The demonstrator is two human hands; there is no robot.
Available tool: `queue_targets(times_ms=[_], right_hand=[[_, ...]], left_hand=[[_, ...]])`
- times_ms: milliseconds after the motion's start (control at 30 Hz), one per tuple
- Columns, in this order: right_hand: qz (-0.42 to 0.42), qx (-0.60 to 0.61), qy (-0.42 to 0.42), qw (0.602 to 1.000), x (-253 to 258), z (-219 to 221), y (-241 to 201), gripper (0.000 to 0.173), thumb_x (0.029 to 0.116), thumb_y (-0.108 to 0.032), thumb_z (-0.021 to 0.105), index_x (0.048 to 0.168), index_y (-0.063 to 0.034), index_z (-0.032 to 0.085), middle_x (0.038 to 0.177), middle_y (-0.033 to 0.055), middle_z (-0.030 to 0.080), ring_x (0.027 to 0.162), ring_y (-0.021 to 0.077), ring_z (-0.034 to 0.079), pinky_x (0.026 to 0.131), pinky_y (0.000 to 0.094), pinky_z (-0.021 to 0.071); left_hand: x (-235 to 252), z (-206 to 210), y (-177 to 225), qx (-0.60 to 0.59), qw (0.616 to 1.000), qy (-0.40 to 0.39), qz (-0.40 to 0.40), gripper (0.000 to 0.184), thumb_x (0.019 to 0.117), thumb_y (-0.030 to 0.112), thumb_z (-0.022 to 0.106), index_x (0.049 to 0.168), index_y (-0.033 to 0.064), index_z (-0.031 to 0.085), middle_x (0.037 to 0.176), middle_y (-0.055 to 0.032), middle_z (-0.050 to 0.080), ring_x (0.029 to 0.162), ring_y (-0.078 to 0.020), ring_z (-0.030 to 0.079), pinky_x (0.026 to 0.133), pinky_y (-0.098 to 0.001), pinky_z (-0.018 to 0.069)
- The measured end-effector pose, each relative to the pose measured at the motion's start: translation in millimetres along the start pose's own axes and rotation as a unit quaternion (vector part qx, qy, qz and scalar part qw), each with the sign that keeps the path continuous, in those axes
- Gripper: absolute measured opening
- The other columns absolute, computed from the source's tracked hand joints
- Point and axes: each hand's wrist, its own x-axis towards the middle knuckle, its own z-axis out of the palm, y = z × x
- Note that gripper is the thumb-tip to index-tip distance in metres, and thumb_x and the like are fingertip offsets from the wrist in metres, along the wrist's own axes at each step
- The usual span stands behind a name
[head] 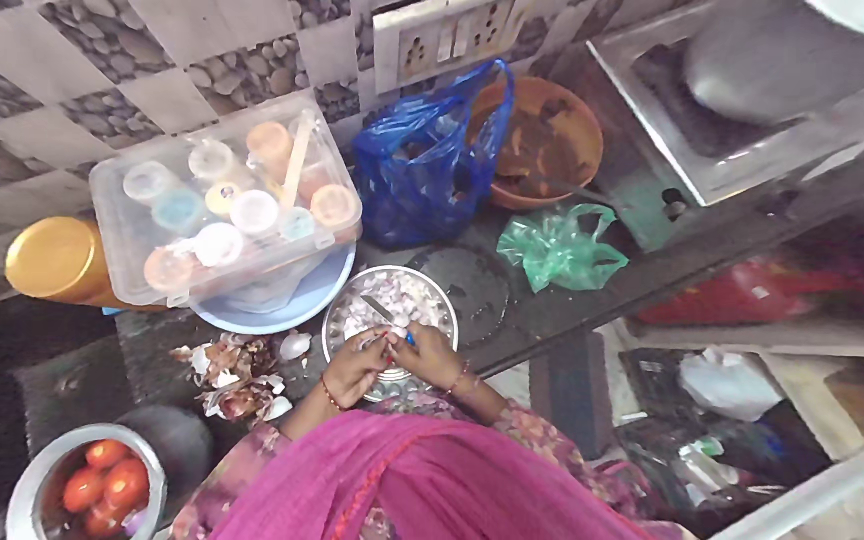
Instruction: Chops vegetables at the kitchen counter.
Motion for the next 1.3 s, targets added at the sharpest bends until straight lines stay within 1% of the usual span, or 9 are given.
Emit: queue_targets(times_ms=[167,400,500,600,767,867,967,1200,1300], right_hand=[[0.027,-0.031,-0.026,0.999,2.1,-0.9,-1.4,0.052,0.1048,-0.042,0.046,0.096,0.0051,0.066,0.076,0.0155,0.064,0.073,0.0282,0.065,0.070,0.0478,0.0521],[0.028,-0.047,-0.023,0.998,1.4,1.1,0.9,0.054,0.1050,-0.042,0.045,0.087,0.0041,0.065,0.071,0.0139,0.061,0.069,0.0271,0.063,0.066,0.0462,0.0501],[0.019,-0.023,0.011,0.999,1.4,1.6,3.0,0.049,0.0983,-0.043,0.056,0.091,0.0040,0.067,0.072,0.0128,0.063,0.068,0.0254,0.062,0.066,0.0466,0.0511],[0.018,-0.009,0.008,1.000,4.5,-4.0,5.2,0.052,0.0900,-0.048,0.066,0.096,0.0037,0.064,0.073,0.0088,0.060,0.067,0.0210,0.059,0.065,0.0433,0.0504],[0.013,0.011,-0.030,0.999,5.0,-6.1,3.3,0.050,0.0956,-0.045,0.061,0.102,0.0042,0.065,0.079,0.0120,0.065,0.073,0.0218,0.064,0.071,0.0435,0.0535],[0.010,0.012,-0.033,0.999,3.4,-3.8,2.7,0.047,0.0981,-0.043,0.057,0.101,0.0035,0.065,0.077,0.0110,0.063,0.070,0.0214,0.062,0.068,0.0434,0.0522],[0.001,0.005,-0.028,1.000,3.2,-2.3,4.1,0.049,0.1000,-0.044,0.054,0.098,0.0035,0.065,0.076,0.0121,0.063,0.071,0.0232,0.063,0.067,0.0446,0.0519],[0.019,-0.035,-0.038,0.998,1.5,-2.9,1.9,0.051,0.1024,-0.043,0.050,0.092,0.0055,0.063,0.074,0.0144,0.061,0.072,0.0272,0.063,0.068,0.0465,0.0511],[0.013,-0.038,-0.031,0.999,1.7,-2.1,2.0,0.053,0.1033,-0.044,0.048,0.095,0.0059,0.066,0.075,0.0164,0.063,0.073,0.0293,0.065,0.070,0.0483,0.0520]], left_hand=[[1.9,-0.7,-0.5,-0.009,1.000,0.000,-0.004,0.022,0.0866,-0.006,0.052,0.100,0.0084,0.063,0.077,0.0046,0.068,0.067,-0.0015,0.063,0.065,-0.0184,0.0548],[2.1,2.2,-1.9,-0.017,1.000,0.022,0.001,0.020,0.0868,-0.006,0.053,0.094,0.0098,0.063,0.075,0.0052,0.066,0.065,-0.0008,0.062,0.063,-0.0178,0.0535],[2.0,0.2,-1.4,-0.025,1.000,0.012,0.000,0.020,0.0862,-0.004,0.056,0.098,0.0094,0.065,0.076,0.0047,0.068,0.064,-0.0016,0.063,0.063,-0.0183,0.0548],[1.0,-2.9,-2.7,-0.030,0.999,-0.009,-0.004,0.021,0.0840,-0.002,0.059,0.100,0.0094,0.066,0.076,0.0051,0.068,0.064,-0.0014,0.062,0.063,-0.0180,0.0545],[2.3,-5.7,-2.6,-0.031,0.999,-0.037,-0.007,0.024,0.0810,-0.001,0.064,0.102,0.0096,0.069,0.081,0.0034,0.071,0.069,-0.0033,0.065,0.067,-0.0206,0.0565],[1.3,-5.3,-1.1,-0.020,0.999,-0.034,-0.008,0.023,0.0820,-0.001,0.062,0.102,0.0094,0.068,0.083,0.0033,0.071,0.071,-0.0034,0.066,0.069,-0.0207,0.0567],[2.3,-4.9,-2.2,-0.030,0.999,-0.037,-0.004,0.027,0.0786,-0.003,0.064,0.104,0.0085,0.066,0.084,0.0028,0.070,0.073,-0.0037,0.066,0.070,-0.0208,0.0563],[2.3,-4.5,-2.8,-0.016,0.999,-0.041,0.001,0.021,0.0821,-0.003,0.061,0.096,0.0117,0.067,0.079,0.0049,0.069,0.069,-0.0015,0.064,0.067,-0.0186,0.0543],[1.8,-2.6,-1.8,-0.007,0.999,-0.034,0.005,0.020,0.0841,-0.002,0.060,0.093,0.0142,0.067,0.075,0.0066,0.067,0.064,0.0008,0.061,0.062,-0.0162,0.0518]])
